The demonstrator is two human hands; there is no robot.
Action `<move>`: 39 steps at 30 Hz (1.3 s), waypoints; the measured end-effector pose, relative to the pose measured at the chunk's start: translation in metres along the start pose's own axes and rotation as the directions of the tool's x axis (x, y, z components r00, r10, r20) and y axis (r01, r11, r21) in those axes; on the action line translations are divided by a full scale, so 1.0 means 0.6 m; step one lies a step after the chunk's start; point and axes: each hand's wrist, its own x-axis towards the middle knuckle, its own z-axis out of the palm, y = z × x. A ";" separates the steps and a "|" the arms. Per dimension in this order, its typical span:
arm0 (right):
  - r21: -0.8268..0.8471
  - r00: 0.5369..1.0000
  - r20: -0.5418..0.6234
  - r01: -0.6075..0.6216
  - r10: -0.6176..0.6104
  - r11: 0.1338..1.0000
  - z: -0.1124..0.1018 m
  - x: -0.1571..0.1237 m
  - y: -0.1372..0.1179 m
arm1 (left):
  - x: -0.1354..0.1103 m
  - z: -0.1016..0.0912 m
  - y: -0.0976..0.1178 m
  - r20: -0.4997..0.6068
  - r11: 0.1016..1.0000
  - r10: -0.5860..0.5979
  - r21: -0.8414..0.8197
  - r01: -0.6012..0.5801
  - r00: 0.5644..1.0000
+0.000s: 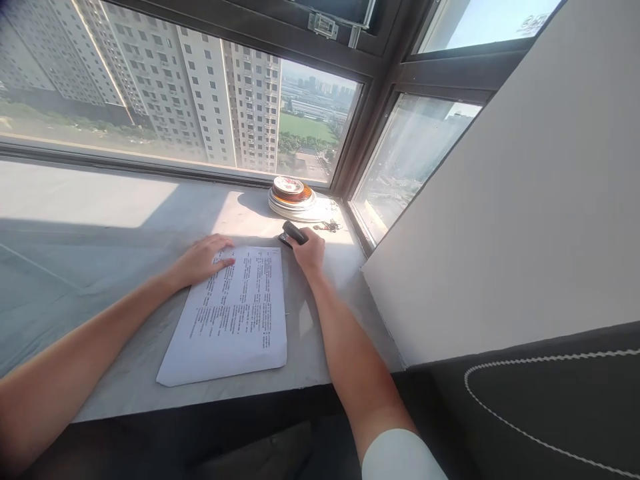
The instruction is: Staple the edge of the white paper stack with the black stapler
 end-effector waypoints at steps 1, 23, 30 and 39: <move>0.001 1.000 0.013 -0.007 0.007 1.000 0.002 0.000 0.000 | 0.000 -0.002 0.001 -0.014 1.000 0.002 -0.017 -0.002 1.000; 0.092 0.969 0.225 0.085 -0.104 0.992 0.009 -0.010 -0.006 | 0.002 -0.013 -0.007 -0.149 0.962 0.026 -0.266 -0.065 0.989; 0.109 0.959 0.254 0.099 -0.124 0.989 0.006 -0.005 -0.004 | 0.000 -0.017 -0.008 -0.160 0.968 -0.057 -0.249 0.015 0.986; -0.067 0.907 0.337 0.292 -0.254 0.954 -0.019 -0.007 -0.012 | -0.004 -0.027 -0.012 -0.152 0.966 -0.111 -0.248 0.071 0.982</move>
